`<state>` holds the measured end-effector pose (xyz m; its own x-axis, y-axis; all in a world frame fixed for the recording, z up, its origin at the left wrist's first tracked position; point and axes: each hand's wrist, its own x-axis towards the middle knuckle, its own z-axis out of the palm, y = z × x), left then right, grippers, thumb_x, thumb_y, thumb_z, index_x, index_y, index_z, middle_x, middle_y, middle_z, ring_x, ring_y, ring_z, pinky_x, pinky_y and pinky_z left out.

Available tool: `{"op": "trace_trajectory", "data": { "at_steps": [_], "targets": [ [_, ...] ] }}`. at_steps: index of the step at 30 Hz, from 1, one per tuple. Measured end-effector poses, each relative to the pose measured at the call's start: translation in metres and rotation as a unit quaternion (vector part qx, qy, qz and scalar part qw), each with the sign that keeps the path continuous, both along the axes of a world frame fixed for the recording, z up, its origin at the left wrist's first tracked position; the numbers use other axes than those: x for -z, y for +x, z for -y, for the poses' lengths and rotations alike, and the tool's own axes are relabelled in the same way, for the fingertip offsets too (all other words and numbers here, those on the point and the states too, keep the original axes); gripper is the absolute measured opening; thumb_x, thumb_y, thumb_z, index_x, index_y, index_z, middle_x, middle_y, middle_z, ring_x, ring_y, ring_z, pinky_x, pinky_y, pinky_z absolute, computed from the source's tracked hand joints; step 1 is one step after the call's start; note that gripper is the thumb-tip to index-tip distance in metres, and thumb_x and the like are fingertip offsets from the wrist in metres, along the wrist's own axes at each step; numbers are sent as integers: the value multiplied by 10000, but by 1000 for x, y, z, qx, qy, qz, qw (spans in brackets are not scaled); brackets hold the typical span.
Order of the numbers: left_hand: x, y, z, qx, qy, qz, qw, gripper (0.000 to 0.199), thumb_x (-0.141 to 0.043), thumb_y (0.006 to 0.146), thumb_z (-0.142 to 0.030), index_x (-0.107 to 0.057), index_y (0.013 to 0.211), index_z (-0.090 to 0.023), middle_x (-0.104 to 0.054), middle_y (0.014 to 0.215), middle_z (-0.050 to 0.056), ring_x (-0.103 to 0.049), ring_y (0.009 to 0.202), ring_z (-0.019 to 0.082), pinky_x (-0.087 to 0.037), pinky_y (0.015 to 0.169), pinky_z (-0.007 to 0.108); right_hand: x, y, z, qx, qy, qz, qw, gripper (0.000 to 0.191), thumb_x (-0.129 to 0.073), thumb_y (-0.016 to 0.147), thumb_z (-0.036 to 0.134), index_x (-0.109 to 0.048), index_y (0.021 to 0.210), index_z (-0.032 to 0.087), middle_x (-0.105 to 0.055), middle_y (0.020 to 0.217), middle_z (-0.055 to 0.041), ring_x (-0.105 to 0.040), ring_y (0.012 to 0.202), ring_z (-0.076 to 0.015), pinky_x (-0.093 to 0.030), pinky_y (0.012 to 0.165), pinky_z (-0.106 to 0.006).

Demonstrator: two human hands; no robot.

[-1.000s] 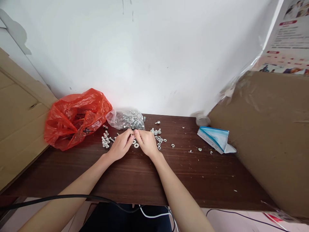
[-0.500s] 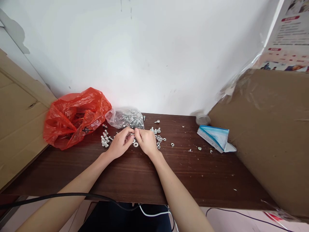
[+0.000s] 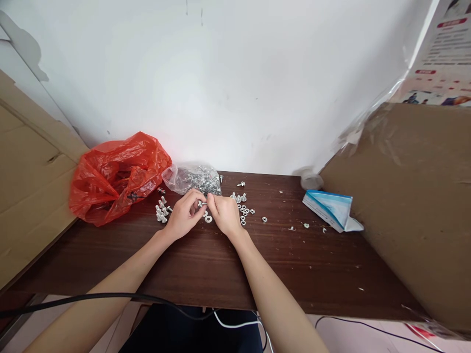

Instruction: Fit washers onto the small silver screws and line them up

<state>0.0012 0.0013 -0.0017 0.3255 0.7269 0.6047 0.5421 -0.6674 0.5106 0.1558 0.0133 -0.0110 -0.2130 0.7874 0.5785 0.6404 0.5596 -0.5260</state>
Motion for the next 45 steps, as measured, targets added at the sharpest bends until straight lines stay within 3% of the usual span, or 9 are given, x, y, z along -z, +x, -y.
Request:
{"op": "trace_trajectory", "data": {
  "at_steps": [6,13,24,29,34,37,45],
  "targets": [
    [1,2,-1,-4,-79,42,996,228,-535,873,-290,-550,1075,-185,-607,835,17,-536,627,112,-428,565,231,-2,0,0,27,8,-11,1000,503,-245,984,426,-359,549,202,-443,482,-10,-369,448,-118,-232,505,-278],
    [-2,4,-4,23,-150,116,981,210,-509,892,-319,-634,879,-151,-648,759,27,-592,690,139,-467,621,246,-3,1,0,33,3,-22,999,461,-286,973,392,-314,553,206,-408,483,2,-344,454,-113,-212,512,-280],
    [0,5,-3,25,-104,118,987,119,-594,832,-240,-640,900,-154,-648,792,26,-561,659,116,-445,551,210,-1,1,0,28,-18,-47,998,472,-317,966,385,-303,531,202,-396,461,15,-357,436,-102,-205,501,-278],
    [3,5,-6,9,-104,139,985,130,-618,814,-242,-654,906,-158,-655,790,24,-581,678,123,-453,557,210,-3,0,0,15,-54,-82,995,497,-313,969,403,-406,529,192,-444,472,12,-420,453,-112,-254,513,-262],
    [6,3,-10,-13,-105,168,980,137,-625,804,-249,-655,903,-160,-655,779,18,-569,648,116,-455,562,217,-9,2,3,-2,-55,-111,992,295,-427,930,411,-566,794,189,-514,563,32,-462,507,-120,-330,546,-236],
    [8,2,-12,-20,-101,173,979,138,-628,799,-234,-655,910,-158,-646,760,12,-555,633,110,-447,562,216,-11,3,5,-28,-60,-104,992,215,-470,909,378,-573,930,190,-567,639,26,-488,532,-120,-361,571,-230],
    [8,2,-11,-20,-80,140,987,111,-632,802,-207,-661,903,-172,-637,738,-5,-517,605,95,-415,548,203,-12,5,3,-7,-71,-55,996,297,-387,950,398,-509,762,203,-508,592,23,-475,548,-135,-319,575,-244]
  ]
}}
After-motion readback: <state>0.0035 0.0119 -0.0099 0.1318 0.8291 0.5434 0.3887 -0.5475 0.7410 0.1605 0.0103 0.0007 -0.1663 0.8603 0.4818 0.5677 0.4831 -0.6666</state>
